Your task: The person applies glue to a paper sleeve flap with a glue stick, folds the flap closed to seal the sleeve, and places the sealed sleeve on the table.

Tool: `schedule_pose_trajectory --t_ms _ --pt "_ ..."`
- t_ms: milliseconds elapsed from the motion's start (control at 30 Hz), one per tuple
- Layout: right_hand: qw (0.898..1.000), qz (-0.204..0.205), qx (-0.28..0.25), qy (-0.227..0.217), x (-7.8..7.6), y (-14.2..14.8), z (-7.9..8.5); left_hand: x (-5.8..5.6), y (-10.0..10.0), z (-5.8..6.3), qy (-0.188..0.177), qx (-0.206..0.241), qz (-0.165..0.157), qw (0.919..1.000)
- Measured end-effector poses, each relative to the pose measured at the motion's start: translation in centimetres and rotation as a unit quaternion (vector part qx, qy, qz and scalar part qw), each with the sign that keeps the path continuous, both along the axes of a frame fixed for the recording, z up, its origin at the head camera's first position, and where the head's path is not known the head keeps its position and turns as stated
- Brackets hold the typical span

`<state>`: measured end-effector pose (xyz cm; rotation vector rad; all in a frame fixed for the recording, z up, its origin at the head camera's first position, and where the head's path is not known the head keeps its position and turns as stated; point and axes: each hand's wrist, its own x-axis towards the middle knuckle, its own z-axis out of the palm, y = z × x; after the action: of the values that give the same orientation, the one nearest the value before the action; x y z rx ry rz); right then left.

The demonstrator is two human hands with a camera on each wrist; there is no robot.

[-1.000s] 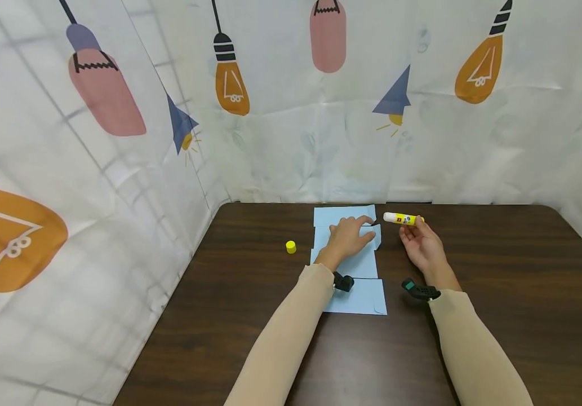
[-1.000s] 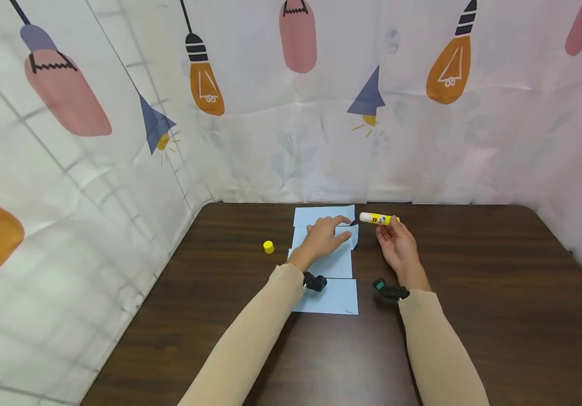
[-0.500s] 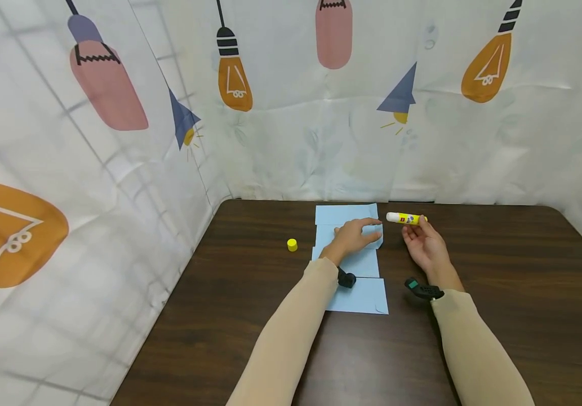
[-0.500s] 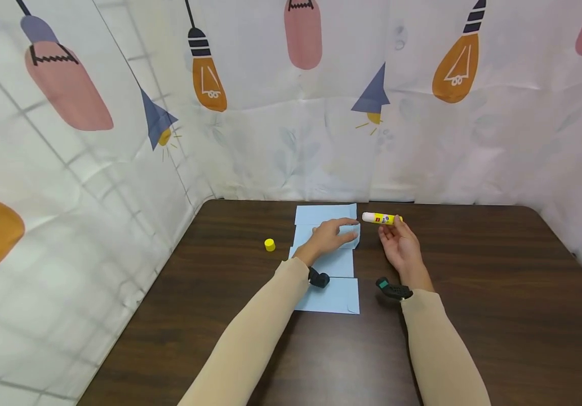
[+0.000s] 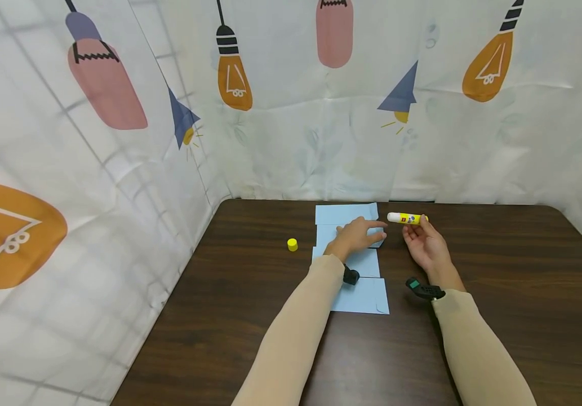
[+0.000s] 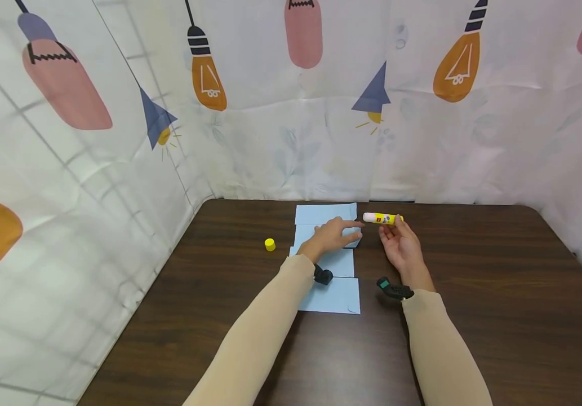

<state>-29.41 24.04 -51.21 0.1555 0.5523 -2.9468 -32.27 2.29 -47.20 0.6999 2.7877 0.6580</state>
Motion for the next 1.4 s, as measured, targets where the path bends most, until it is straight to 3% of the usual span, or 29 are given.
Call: schedule_pose_trajectory --t_ms 200,633,1167,1400 --pt "1.0 0.003 -0.008 -0.008 -0.1 0.1 -0.2 0.0 0.3 0.0 -0.002 -0.015 0.003 0.9999" --pt "1.0 -0.004 -0.024 -0.006 0.0 0.2 -0.1 -0.6 -0.3 -0.9 0.029 0.031 0.035 0.9985" --pt "0.999 0.001 -0.033 -0.019 -0.1 0.3 0.0 -0.9 -0.5 -1.5 0.053 -0.019 0.059 0.9967" --pt "0.999 0.002 -0.032 -0.017 -0.1 0.3 -0.1 -0.9 -0.4 -1.6 0.048 -0.01 0.072 0.9962"
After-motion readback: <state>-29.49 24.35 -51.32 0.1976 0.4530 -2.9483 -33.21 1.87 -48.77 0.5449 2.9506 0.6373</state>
